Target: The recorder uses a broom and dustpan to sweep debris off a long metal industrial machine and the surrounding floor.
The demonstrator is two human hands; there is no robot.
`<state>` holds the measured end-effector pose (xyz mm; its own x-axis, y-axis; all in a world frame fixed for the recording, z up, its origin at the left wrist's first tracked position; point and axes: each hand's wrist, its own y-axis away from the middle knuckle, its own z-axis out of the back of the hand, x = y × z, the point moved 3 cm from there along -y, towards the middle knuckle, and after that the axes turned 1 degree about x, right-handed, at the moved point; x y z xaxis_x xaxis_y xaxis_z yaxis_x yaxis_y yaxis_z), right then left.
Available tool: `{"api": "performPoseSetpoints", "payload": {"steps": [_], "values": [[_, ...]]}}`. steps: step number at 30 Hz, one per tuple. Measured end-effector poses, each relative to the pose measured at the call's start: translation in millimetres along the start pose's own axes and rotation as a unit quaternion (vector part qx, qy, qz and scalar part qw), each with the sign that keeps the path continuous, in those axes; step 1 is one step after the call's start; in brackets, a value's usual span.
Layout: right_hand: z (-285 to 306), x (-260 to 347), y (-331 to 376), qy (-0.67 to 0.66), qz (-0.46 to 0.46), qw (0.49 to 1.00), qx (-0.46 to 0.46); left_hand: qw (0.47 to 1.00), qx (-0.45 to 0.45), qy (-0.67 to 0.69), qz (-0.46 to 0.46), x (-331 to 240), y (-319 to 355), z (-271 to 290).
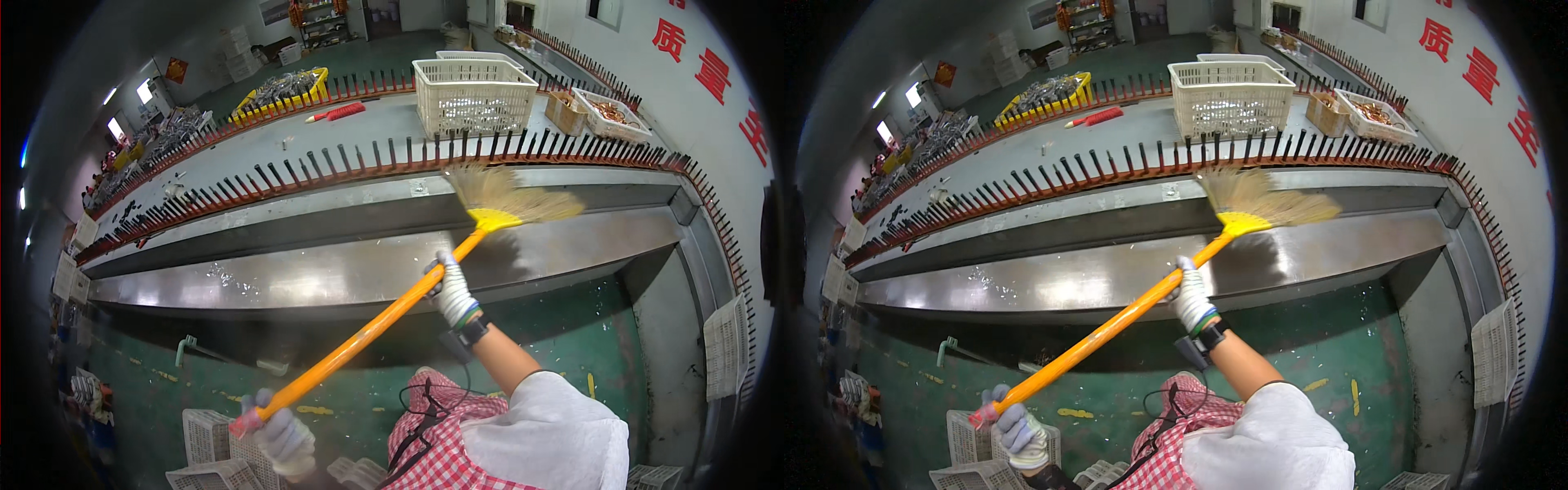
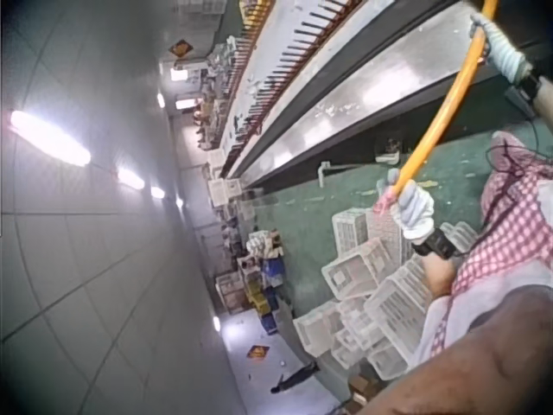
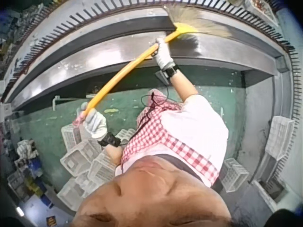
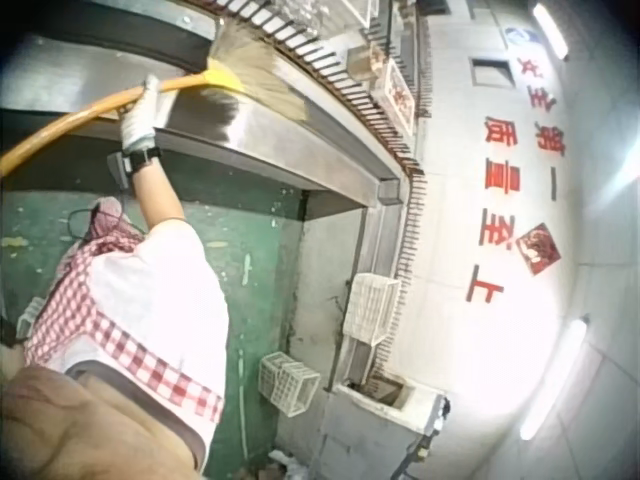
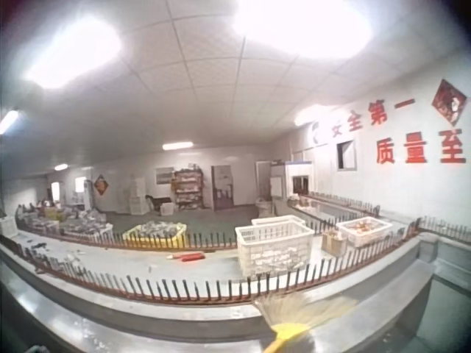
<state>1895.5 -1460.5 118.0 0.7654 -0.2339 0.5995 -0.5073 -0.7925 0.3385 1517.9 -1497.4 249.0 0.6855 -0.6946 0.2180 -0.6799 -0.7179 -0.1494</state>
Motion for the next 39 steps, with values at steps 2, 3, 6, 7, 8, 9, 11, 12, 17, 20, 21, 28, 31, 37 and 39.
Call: {"api": "performPoseSetpoints", "payload": {"steps": [2,3,6,7,8,9,11,12,17,20,21,28,31,37,39], "values": [[-23.5,-23.9,9.0,0.032,-0.003,0.999,-0.032,0.998,-0.008,0.016,-0.06,6.2,16.1,-13.3],[-48.5,-54.2,18.3,0.052,-0.017,0.998,-0.012,0.99,-0.016,0.017,-0.142,10.2,43.8,-30.3],[-71.7,-107.4,15.7,0.024,-0.064,0.996,0.05,0.979,-0.135,0.008,-0.155,-13.7,84.3,-29.6],[-84.4,-126.9,19.9,0.035,-0.066,0.995,0.06,0.994,-0.062,0.036,-0.079,-20.6,102.4,-31.7],[-96.6,-140.0,30.0,0.037,-0.088,0.993,0.069,0.994,-0.063,0.035,-0.077,-33.5,125.3,-28.5],[-107.7,-149.3,44.7,0.039,-0.108,0.99,0.076,0.998,-0.03,-0.023,-0.052,-44.2,150.2,-28.7],[-121.0,-167.1,67.5,0.05,-0.145,0.98,0.126,0.997,0.003,-0.079,-0.022,-36.2,171.6,-40.4],[-124.2,-170.6,74.8,0.03,-0.179,0.976,0.118,0.981,0.022,-0.136,-0.136,-26.1,177.2,-53.3],[-123.1,-114.2,134.7,0.082,-0.171,0.967,0.17,0.936,0.159,-0.3,0.088,-23.9,191.1,-67.7],[-91.7,-82.0,103.6,0.047,-0.049,0.992,0.106,0.992,0.072,-0.097,0.033,-39.3,182.0,-17.7],[-83.7,-83.6,88.1,0.026,-0.058,0.995,0.075,0.999,0.026,0.025,-0.035,-29.8,162.2,-12.2],[-91.1,-156.2,64.4,-0.005,-0.242,0.958,0.153,0.946,0.12,0.27,-0.129,-104.7,231.1,7.5],[-95.1,-136.3,116.5,-0.001,-0.298,0.948,0.114,0.965,0.237,0.045,-0.099,-124.0,280.2,13.7],[17.7,-53.8,120.9,-0.017,-0.172,0.984,0.038,0.983,-0.087,-0.164,-0.015,-32.0,153.3,25.5],[68.3,-32.3,101.8,-0.043,-0.121,0.991,-0.044,0.995,-0.029,-0.073,0.069,-16.2,89.1,42.8]]}}
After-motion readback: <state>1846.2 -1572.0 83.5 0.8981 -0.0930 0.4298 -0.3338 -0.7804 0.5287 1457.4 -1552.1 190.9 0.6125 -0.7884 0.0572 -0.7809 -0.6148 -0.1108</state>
